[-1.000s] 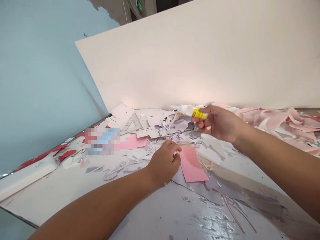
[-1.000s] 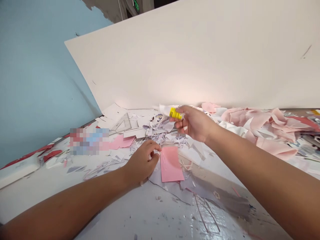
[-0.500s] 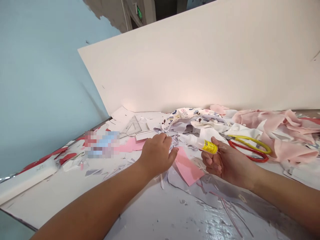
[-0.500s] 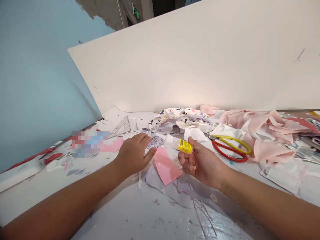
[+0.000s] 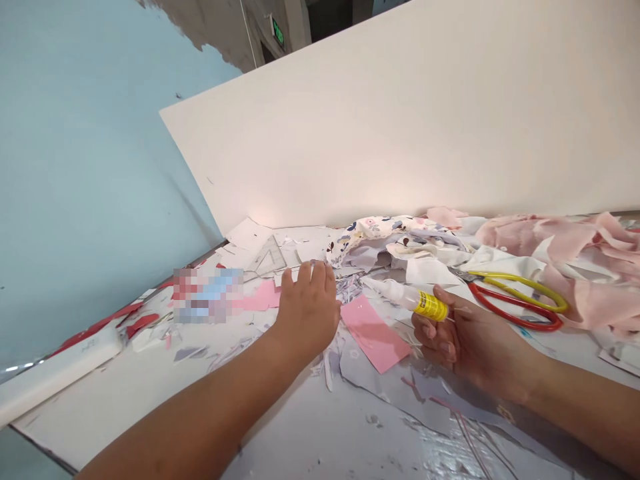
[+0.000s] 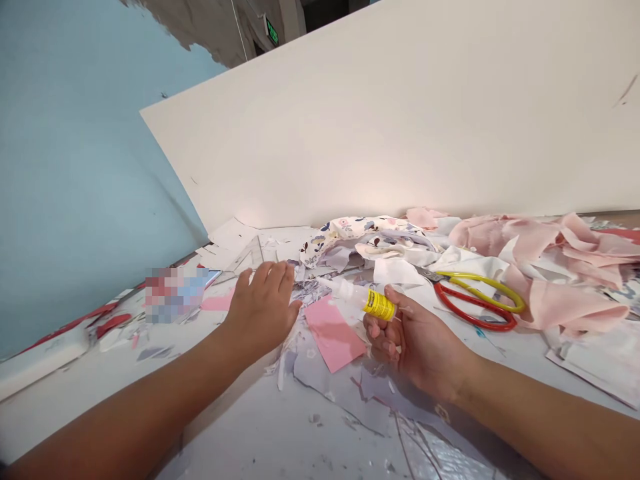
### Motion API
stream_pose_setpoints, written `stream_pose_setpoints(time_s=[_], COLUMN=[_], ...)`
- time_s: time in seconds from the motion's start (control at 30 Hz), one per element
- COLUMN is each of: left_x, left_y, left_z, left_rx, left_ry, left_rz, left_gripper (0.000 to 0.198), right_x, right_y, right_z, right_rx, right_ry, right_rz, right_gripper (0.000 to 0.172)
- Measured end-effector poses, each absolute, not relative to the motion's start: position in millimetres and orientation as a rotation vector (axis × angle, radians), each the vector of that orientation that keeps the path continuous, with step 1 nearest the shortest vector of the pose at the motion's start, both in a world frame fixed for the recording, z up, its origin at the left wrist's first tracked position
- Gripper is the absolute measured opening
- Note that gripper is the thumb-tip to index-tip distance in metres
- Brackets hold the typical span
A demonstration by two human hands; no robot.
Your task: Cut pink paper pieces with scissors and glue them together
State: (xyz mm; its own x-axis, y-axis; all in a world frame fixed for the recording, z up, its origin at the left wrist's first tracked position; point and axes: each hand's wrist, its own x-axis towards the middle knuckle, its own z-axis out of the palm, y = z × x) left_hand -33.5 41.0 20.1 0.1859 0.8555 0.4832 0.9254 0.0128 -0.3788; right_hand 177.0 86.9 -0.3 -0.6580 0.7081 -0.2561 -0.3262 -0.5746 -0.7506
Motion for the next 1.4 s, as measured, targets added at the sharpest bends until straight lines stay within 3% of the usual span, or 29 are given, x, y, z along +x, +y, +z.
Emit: stream_pose_setpoints(time_s=[0.17, 0.37, 0.53, 0.83, 1.0, 1.1, 1.17, 1.23, 1.4], left_x=[-35.0, -25.5, -8.7, 8.4, 0.9, -4.3, -4.4, -1.2, 11.5], left_y=[39.3, 33.3, 33.6, 46.5, 45.2, 41.5, 37.9, 34.1, 28.0], left_z=[23.7, 43.6, 40.7, 52.1, 58.2, 58.5, 58.6, 58.6, 60.5], left_rx=[-1.816, -2.215, -2.097, -2.013, -2.133, -2.169, -2.167, -2.168, -2.126], left_ry=[-1.674, -0.821, -0.728, -0.755, -0.761, -0.748, -0.704, -0.632, -0.546], left_rz=[-0.24, -0.285, -0.127, -0.231, -0.099, -0.028, -0.032, -0.055, -0.239], left_gripper=[0.063, 0.033, 0.026, 0.022, 0.039, 0.044, 0.04, 0.031, 0.01], right_x=[176.8, 173.1, 170.8, 176.0, 181.8, 184.8, 186.2, 186.7, 185.0], right_y=[82.3, 67.4, 52.9, 51.8, 51.2, 54.0, 56.7, 58.5, 55.1], right_z=[2.5, 6.6, 12.3, 15.6, 11.8, 9.0, 8.1, 8.6, 12.9], right_rx=[-0.743, -0.849, -1.02, -0.753, -0.604, -0.572, -0.599, -0.658, -0.634], right_ry=[-0.885, -0.925, -1.082, -0.99, -1.171, -1.252, -1.31, -1.399, -1.554], right_rz=[2.249, 2.32, 2.341, 2.51, 2.543, 2.557, 2.564, 2.549, 2.551], right_gripper=[0.04, 0.048, 0.063, 0.048, 0.025, 0.031, 0.043, 0.044, 0.011])
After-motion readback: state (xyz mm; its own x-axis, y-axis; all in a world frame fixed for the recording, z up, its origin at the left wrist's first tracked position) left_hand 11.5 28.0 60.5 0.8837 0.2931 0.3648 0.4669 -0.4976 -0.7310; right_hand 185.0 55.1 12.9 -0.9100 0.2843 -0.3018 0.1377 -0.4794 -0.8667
